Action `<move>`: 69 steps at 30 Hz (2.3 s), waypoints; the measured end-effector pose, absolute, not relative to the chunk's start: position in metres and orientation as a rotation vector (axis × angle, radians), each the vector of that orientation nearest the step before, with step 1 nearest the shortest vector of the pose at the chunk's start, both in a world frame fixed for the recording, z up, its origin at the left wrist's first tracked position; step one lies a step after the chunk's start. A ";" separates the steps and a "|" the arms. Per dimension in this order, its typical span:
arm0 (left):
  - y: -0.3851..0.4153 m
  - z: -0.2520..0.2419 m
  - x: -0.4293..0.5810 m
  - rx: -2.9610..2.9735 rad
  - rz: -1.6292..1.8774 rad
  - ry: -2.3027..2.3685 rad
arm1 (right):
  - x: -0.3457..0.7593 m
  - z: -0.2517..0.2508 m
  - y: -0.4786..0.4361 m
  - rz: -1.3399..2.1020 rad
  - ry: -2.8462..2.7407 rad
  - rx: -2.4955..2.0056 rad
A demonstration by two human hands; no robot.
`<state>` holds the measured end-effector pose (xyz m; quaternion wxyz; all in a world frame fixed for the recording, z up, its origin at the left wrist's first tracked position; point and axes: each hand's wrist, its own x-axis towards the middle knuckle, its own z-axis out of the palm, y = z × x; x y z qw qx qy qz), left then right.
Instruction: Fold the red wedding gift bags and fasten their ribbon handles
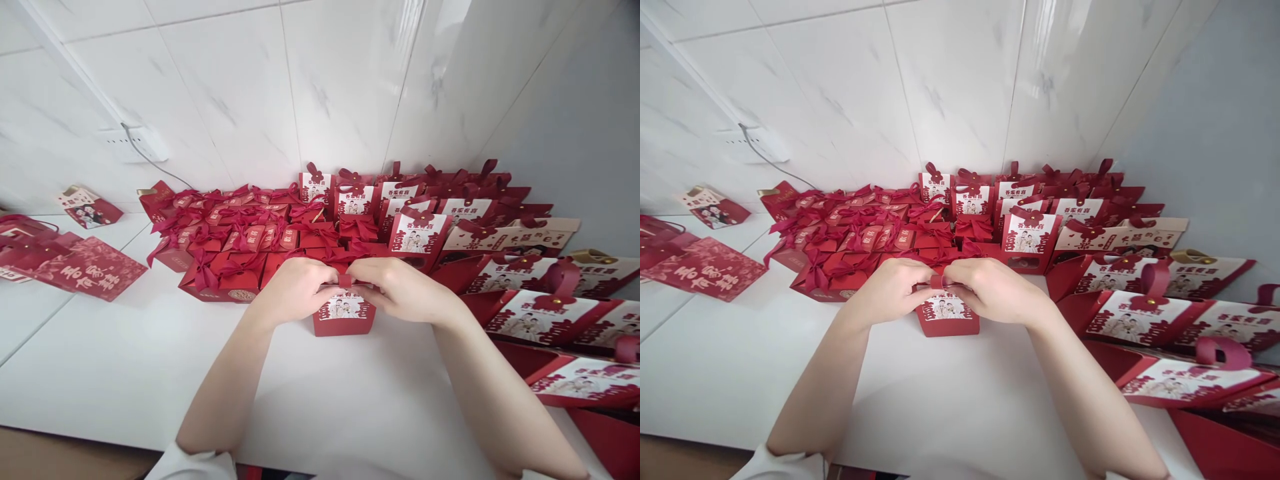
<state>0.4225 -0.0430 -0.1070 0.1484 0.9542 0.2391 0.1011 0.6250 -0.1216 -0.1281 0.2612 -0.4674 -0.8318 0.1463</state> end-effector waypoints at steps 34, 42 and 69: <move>-0.044 -0.106 0.424 2.736 0.419 0.749 | 0.620 -0.129 -0.122 0.356 -2.162 -1.318; -0.043 -0.098 0.420 2.438 0.309 0.839 | 0.611 -0.130 -0.120 0.457 -2.003 -1.408; -0.055 -0.101 0.433 1.713 0.506 0.702 | 0.612 -0.124 -0.119 0.656 -0.970 -1.133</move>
